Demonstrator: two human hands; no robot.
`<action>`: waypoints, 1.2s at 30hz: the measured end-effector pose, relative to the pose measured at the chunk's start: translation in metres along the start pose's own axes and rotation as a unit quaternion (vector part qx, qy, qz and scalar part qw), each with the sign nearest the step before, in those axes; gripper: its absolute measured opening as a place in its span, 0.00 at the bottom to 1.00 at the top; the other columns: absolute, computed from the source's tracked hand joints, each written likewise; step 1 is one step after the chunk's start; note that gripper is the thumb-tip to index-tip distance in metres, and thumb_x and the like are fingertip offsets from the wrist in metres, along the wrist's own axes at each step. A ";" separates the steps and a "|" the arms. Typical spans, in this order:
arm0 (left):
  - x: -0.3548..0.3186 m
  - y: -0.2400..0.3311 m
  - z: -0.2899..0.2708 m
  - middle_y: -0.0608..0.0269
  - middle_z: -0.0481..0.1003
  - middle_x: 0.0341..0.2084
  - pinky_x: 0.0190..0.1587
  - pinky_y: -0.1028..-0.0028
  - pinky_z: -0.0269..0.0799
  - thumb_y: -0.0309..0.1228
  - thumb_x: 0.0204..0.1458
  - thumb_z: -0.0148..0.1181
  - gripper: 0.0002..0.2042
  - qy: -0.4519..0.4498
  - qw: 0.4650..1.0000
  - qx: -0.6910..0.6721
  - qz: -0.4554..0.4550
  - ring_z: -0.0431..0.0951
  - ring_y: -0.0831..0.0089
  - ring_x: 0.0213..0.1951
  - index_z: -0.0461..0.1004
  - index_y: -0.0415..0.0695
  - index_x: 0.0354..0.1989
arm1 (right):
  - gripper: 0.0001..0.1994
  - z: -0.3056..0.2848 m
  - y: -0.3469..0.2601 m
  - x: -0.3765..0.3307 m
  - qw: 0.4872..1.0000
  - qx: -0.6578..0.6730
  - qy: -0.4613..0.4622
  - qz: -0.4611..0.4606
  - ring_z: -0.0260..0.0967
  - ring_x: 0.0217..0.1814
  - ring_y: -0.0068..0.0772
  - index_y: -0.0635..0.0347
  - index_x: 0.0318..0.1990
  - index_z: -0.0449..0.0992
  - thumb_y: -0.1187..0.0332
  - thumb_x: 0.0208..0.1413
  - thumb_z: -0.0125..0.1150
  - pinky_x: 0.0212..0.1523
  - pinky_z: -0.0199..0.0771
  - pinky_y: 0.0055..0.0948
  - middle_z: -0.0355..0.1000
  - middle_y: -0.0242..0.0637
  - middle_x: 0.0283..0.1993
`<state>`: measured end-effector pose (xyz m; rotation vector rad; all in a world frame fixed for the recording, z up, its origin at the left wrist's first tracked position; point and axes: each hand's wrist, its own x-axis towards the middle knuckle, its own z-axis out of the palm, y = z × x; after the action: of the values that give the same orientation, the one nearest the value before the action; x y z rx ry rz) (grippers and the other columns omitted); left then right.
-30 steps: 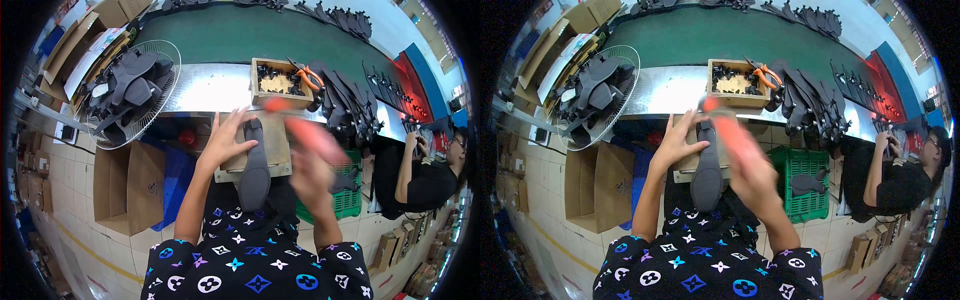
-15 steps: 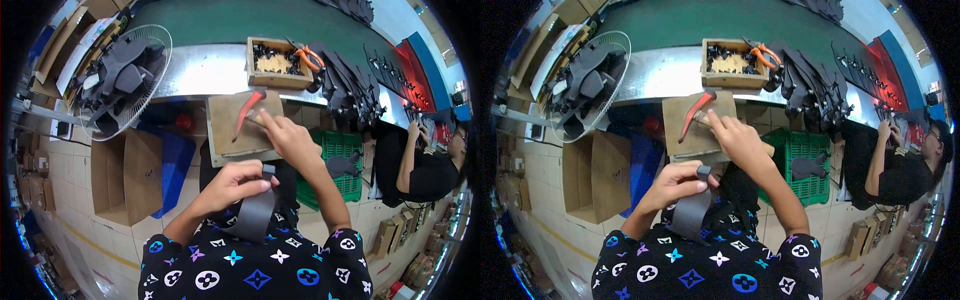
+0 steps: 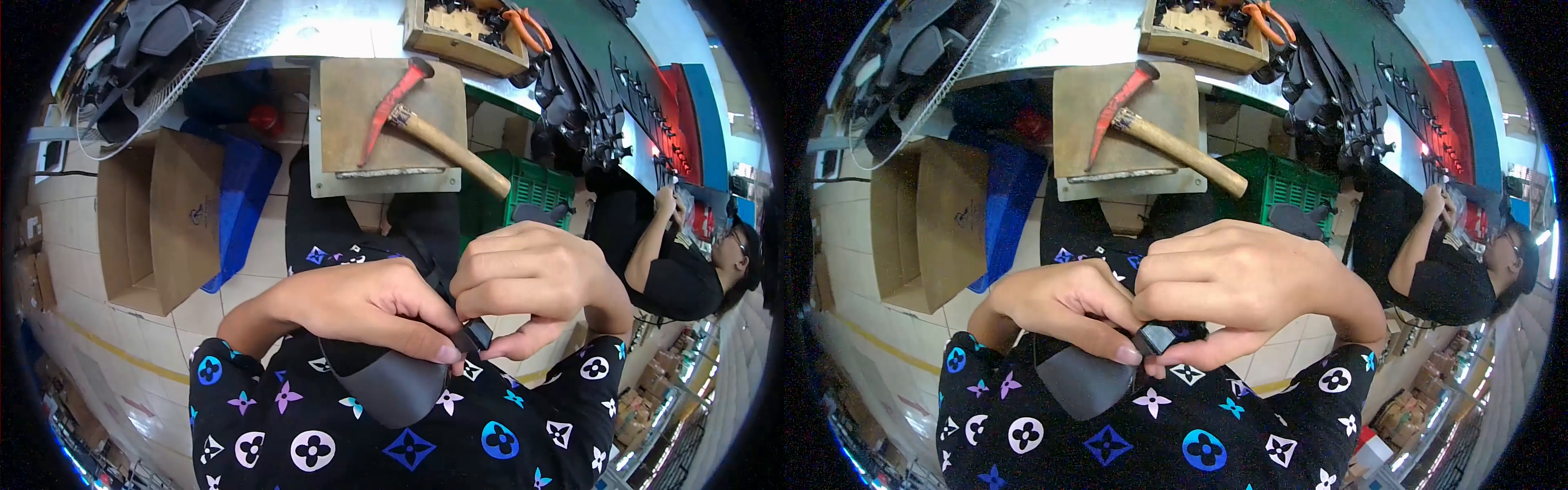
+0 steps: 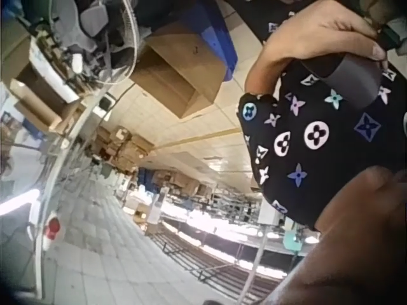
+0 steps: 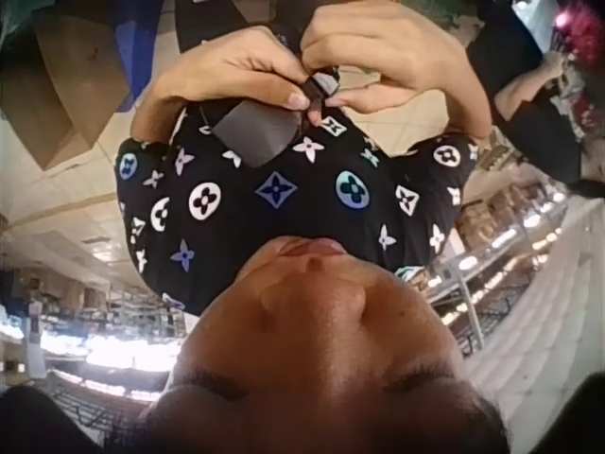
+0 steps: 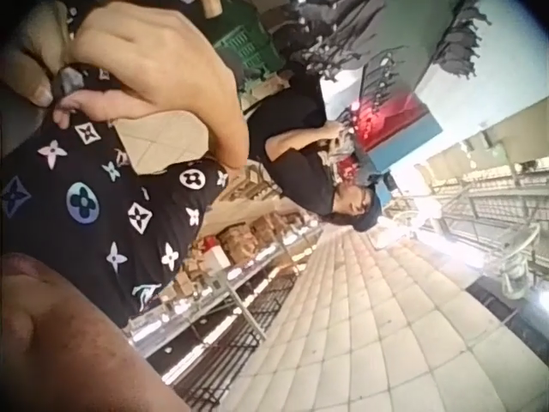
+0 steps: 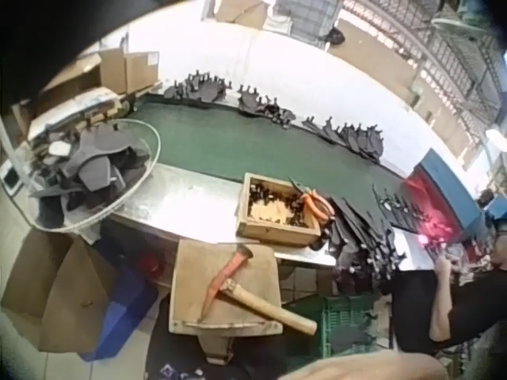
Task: Hammering and attaching components to the bottom of shoe soles at a manufacturing workbench.
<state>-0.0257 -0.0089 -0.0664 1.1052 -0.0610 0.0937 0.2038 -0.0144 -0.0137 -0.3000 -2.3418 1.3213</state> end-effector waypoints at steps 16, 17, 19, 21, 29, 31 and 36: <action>-0.012 -0.001 0.025 0.48 0.77 0.29 0.34 0.64 0.72 0.29 0.58 0.62 0.09 -0.004 0.991 0.128 0.041 0.78 0.54 0.32 0.78 0.33 0.36 | 0.13 0.032 -0.011 0.001 0.995 -0.001 0.057 -0.082 0.64 0.20 0.35 0.72 0.32 0.75 0.67 0.54 0.68 0.16 0.62 0.29 0.64 0.39 0.24; -0.013 -0.001 0.027 0.49 0.77 0.28 0.34 0.64 0.72 0.28 0.58 0.62 0.09 0.013 0.990 0.129 0.051 0.78 0.54 0.31 0.79 0.33 0.36 | 0.13 0.030 -0.011 0.002 0.996 -0.016 0.036 -0.083 0.65 0.22 0.36 0.71 0.33 0.76 0.66 0.55 0.67 0.17 0.64 0.29 0.65 0.40 0.26; -0.012 -0.001 0.031 0.49 0.77 0.28 0.33 0.64 0.72 0.28 0.58 0.62 0.08 0.023 0.989 0.136 0.057 0.78 0.54 0.30 0.79 0.33 0.36 | 0.13 0.022 -0.005 0.002 0.994 -0.033 0.038 -0.092 0.67 0.24 0.37 0.71 0.35 0.76 0.65 0.56 0.67 0.20 0.68 0.29 0.68 0.40 0.28; -0.012 -0.005 0.042 0.50 0.69 0.17 0.23 0.65 0.64 0.31 0.59 0.60 0.12 0.211 0.955 0.165 0.129 0.72 0.59 0.19 0.74 0.34 0.28 | 0.19 0.002 0.000 0.000 0.994 -0.079 -0.003 -0.070 0.75 0.36 0.46 0.70 0.44 0.76 0.61 0.56 0.67 0.36 0.78 0.37 0.74 0.46 0.38; -0.006 -0.011 0.042 0.52 0.75 0.22 0.26 0.69 0.70 0.26 0.57 0.63 0.07 0.312 0.903 0.269 0.121 0.77 0.64 0.23 0.78 0.33 0.35 | 0.28 0.055 0.017 -0.013 0.957 0.090 0.274 0.008 0.75 0.58 0.53 0.74 0.57 0.73 0.60 0.54 0.62 0.66 0.65 0.52 0.76 0.54 0.56; -0.006 -0.013 0.043 0.50 0.78 0.27 0.30 0.69 0.74 0.25 0.55 0.64 0.07 0.345 0.875 0.296 0.164 0.80 0.61 0.27 0.78 0.33 0.37 | 0.25 0.071 0.013 -0.006 0.951 0.101 0.294 0.002 0.75 0.59 0.51 0.73 0.56 0.74 0.68 0.52 0.64 0.67 0.61 0.57 0.76 0.53 0.55; -0.003 -0.010 0.044 0.47 0.80 0.35 0.35 0.69 0.78 0.24 0.52 0.65 0.11 0.358 0.821 0.419 0.147 0.83 0.57 0.34 0.78 0.33 0.42 | 0.14 0.077 0.006 -0.002 0.931 0.081 0.357 0.018 0.77 0.57 0.49 0.70 0.48 0.80 0.80 0.52 0.60 0.70 0.56 0.61 0.80 0.51 0.48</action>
<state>-0.0277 -0.0531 -0.0559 1.8701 0.5407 0.8813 0.1696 -0.0706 -0.0542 -0.6485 -1.6152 1.1521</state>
